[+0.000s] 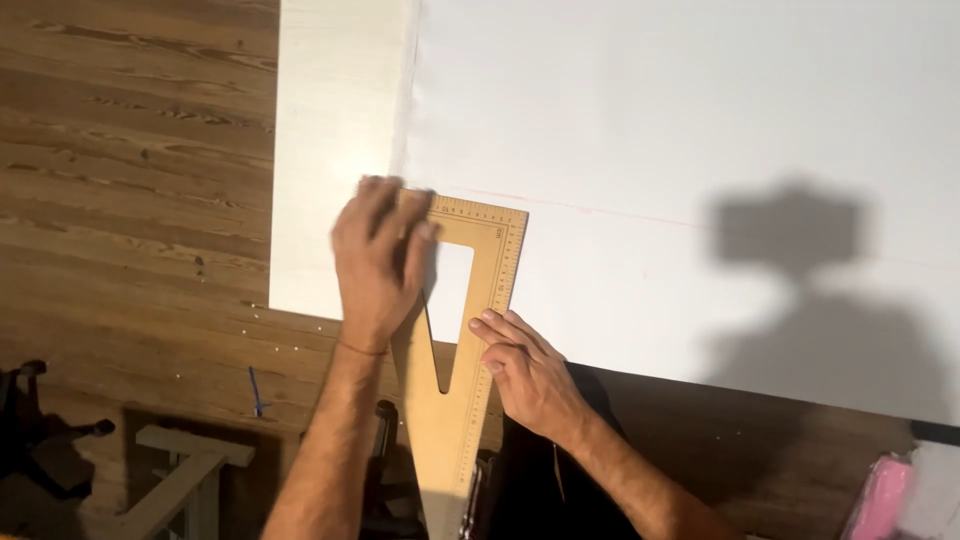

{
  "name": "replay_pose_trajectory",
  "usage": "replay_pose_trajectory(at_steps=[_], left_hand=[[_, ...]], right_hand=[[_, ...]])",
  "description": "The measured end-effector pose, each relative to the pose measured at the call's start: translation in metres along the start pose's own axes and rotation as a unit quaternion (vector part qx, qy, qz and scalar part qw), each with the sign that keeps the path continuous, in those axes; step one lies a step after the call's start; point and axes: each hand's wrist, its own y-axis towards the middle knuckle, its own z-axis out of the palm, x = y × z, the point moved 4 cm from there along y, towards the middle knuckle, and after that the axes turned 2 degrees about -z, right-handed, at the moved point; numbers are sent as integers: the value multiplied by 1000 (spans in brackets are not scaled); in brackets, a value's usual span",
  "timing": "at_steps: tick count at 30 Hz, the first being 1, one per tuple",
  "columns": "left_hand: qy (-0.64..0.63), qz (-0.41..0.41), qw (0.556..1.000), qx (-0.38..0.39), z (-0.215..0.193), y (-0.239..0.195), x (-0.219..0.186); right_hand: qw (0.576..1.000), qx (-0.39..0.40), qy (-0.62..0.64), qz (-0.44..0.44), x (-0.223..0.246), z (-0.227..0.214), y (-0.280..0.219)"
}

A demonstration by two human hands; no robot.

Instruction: Measuring and cutting a large sheet of white material using a ruler and scissors

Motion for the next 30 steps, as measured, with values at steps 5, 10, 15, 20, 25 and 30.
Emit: replay_pose_trajectory(at_steps=[5,10,15,20,25,30], left_hand=[[72,96,986,112,-18,-5,-25],[70,83,988,111,-18,1,-27],[72,72,986,133,-13,-4,-28],[139,72,968,196,-16,-8,-42],[130,61,973,183,-15,-6,-41],[125,69,973,181,-19,-5,-46]], right_hand=[[995,-7,80,55,2,-3,1],[991,-31,119,50,-7,-11,-4],[994,-58,34,85,-11,-7,-33],[994,-32,63,79,-5,-8,-39],[995,-29,71,60,-9,-1,-54],[981,-92,147,86,-14,0,-58]])
